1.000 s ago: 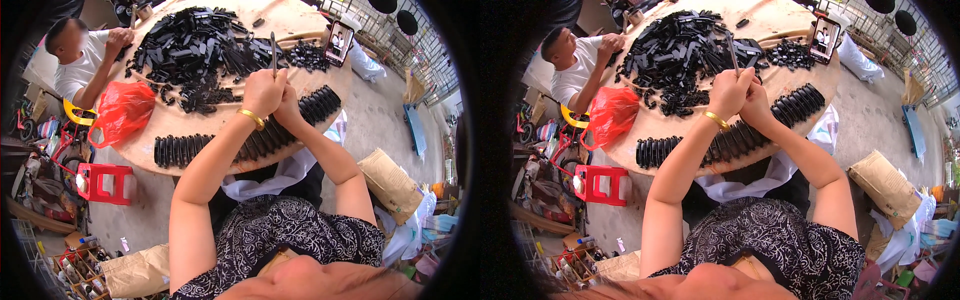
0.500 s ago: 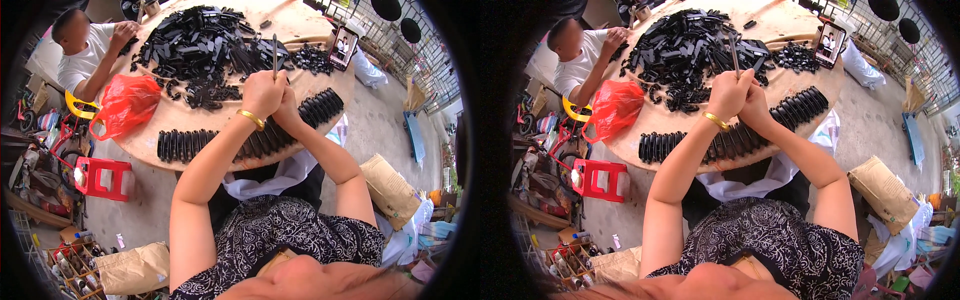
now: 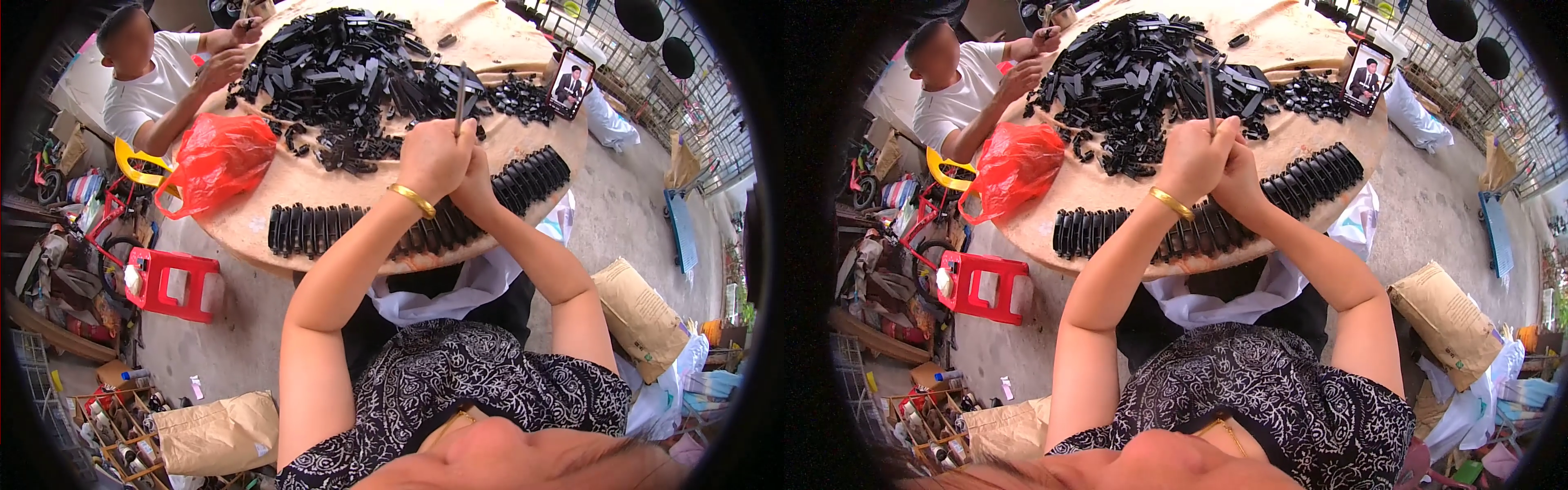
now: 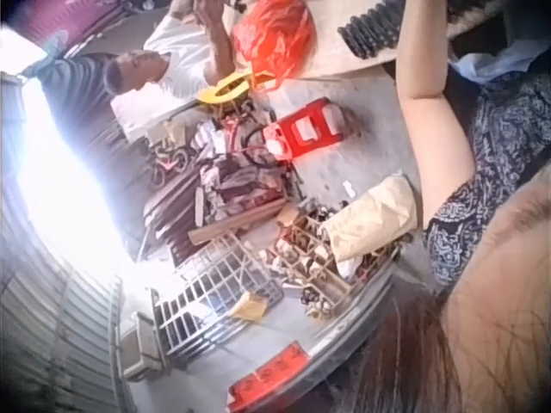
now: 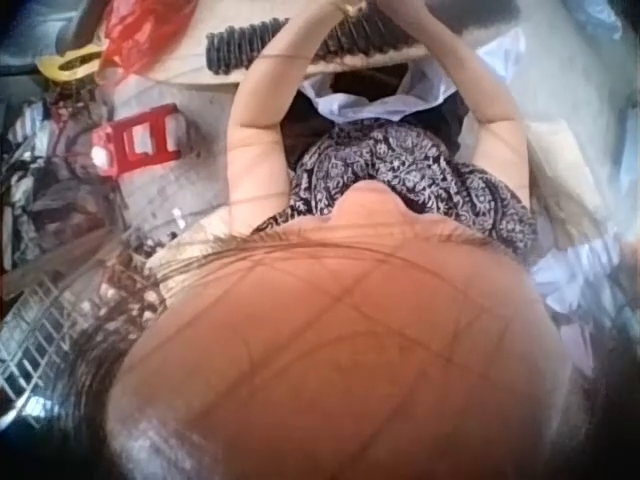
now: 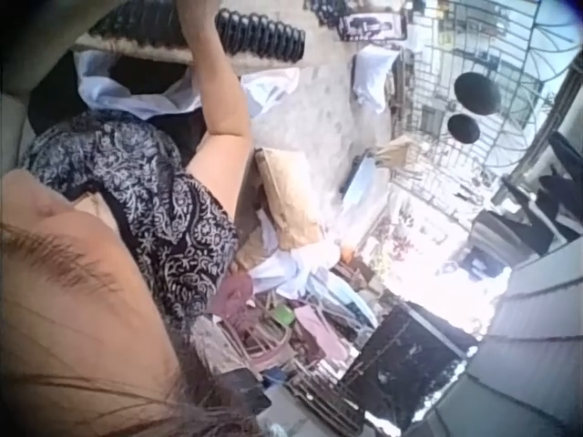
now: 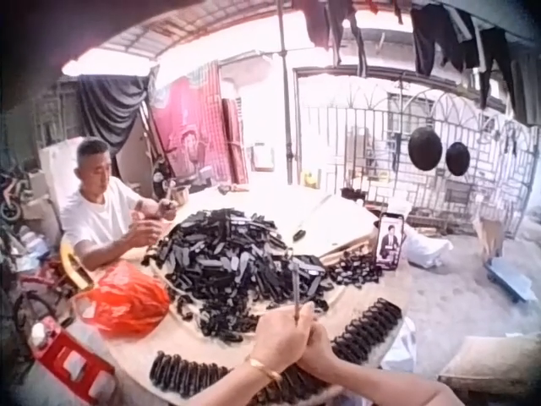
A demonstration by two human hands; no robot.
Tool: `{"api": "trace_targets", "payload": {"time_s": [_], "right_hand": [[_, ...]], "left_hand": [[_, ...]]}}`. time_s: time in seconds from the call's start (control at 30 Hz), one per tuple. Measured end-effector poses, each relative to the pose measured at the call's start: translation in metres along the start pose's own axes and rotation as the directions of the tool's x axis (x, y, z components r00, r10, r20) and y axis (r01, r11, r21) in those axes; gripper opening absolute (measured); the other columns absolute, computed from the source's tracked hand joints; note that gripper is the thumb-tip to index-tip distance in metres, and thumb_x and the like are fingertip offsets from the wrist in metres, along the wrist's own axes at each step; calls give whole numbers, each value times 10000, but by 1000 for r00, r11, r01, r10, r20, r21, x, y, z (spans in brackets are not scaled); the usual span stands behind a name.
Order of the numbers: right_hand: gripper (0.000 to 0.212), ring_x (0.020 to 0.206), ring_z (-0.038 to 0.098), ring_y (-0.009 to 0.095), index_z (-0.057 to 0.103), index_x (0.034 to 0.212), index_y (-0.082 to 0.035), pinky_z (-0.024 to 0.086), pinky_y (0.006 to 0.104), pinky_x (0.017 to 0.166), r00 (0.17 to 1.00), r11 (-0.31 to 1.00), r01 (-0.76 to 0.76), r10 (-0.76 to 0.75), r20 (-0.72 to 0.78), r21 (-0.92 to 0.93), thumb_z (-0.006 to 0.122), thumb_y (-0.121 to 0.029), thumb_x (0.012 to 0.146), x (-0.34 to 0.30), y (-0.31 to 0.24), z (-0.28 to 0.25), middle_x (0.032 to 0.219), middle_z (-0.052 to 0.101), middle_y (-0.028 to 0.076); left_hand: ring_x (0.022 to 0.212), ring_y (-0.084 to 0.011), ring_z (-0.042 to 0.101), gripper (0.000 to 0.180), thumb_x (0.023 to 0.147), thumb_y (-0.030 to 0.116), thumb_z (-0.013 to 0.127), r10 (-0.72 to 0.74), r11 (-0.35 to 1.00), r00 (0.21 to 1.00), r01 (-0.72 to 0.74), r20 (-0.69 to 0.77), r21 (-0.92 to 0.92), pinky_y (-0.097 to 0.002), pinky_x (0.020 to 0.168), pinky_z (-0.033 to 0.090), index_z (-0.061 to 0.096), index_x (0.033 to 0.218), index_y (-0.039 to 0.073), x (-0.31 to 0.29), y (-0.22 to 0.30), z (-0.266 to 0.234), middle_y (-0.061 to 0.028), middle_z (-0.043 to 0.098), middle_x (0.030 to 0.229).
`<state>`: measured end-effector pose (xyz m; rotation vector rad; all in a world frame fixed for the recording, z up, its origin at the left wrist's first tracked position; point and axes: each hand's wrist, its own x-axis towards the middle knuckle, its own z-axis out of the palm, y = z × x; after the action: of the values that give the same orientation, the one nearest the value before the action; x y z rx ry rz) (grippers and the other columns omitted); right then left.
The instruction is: The person assembles small black components into units by hand, using a screwdriver and a metal rod.
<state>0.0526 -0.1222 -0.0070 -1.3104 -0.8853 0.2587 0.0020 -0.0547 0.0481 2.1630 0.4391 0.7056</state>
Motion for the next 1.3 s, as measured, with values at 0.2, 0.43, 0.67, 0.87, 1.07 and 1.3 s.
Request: {"api": "trace_targets", "payload": {"time_s": [0.2, 0.43, 0.67, 0.87, 1.07, 1.3], "right_hand": [[103, 757, 531, 98, 545, 818, 6, 426, 242, 642, 997, 990, 73, -68, 47, -118, 588, -67, 759, -5, -11, 18, 784, 588, 37], [113, 772, 523, 105, 543, 833, 8, 427, 245, 671, 996, 999, 20, -17, 87, -32, 594, -54, 755, 1, -5, 24, 811, 581, 37], [141, 745, 517, 90, 551, 822, 16, 427, 228, 620, 993, 997, -73, 76, 86, -33, 621, -75, 740, -8, -11, 30, 830, 549, 41], [118, 700, 527, 89, 542, 804, 19, 426, 230, 600, 999, 999, 35, -35, 24, -24, 606, -65, 752, -4, -7, 34, 760, 578, 36], [110, 718, 530, 69, 543, 823, -4, 432, 228, 604, 990, 999, 39, -41, 134, 17, 574, -103, 786, 1, -5, 42, 770, 585, 7], [132, 680, 508, 62, 538, 756, 19, 412, 212, 580, 994, 993, 74, -67, 89, -88, 617, -86, 747, 2, -4, 54, 694, 560, 6]], "left_hand": [[624, -341, 574, 373, 812, 323, 467, -85, 984, 996, 87, 16, -155, -397, 602, 447, 632, 658, 26, -10, -13, -15, -181, 580, 619], [624, -334, 577, 357, 809, 316, 469, -93, 982, 996, 90, -10, -163, -383, 592, 446, 639, 668, 35, -7, -20, -20, -183, 580, 619], [470, -172, 546, 339, 817, 253, 483, -24, 989, 998, 15, -60, -146, -287, 471, 411, 637, 670, -10, -16, -20, -27, -110, 548, 501], [535, -250, 586, 351, 804, 293, 488, 13, 1000, 998, -14, -62, -5, -328, 532, 442, 639, 652, 15, -11, -22, -24, -139, 586, 566], [657, -344, 572, 372, 811, 312, 464, -45, 997, 997, 40, -70, -72, -414, 625, 443, 605, 612, 31, -15, -15, -42, -180, 585, 643], [616, -350, 560, 376, 805, 305, 471, -108, 975, 990, 87, -92, -204, -411, 581, 435, 590, 595, 16, -15, -31, -44, -172, 571, 609]]}}
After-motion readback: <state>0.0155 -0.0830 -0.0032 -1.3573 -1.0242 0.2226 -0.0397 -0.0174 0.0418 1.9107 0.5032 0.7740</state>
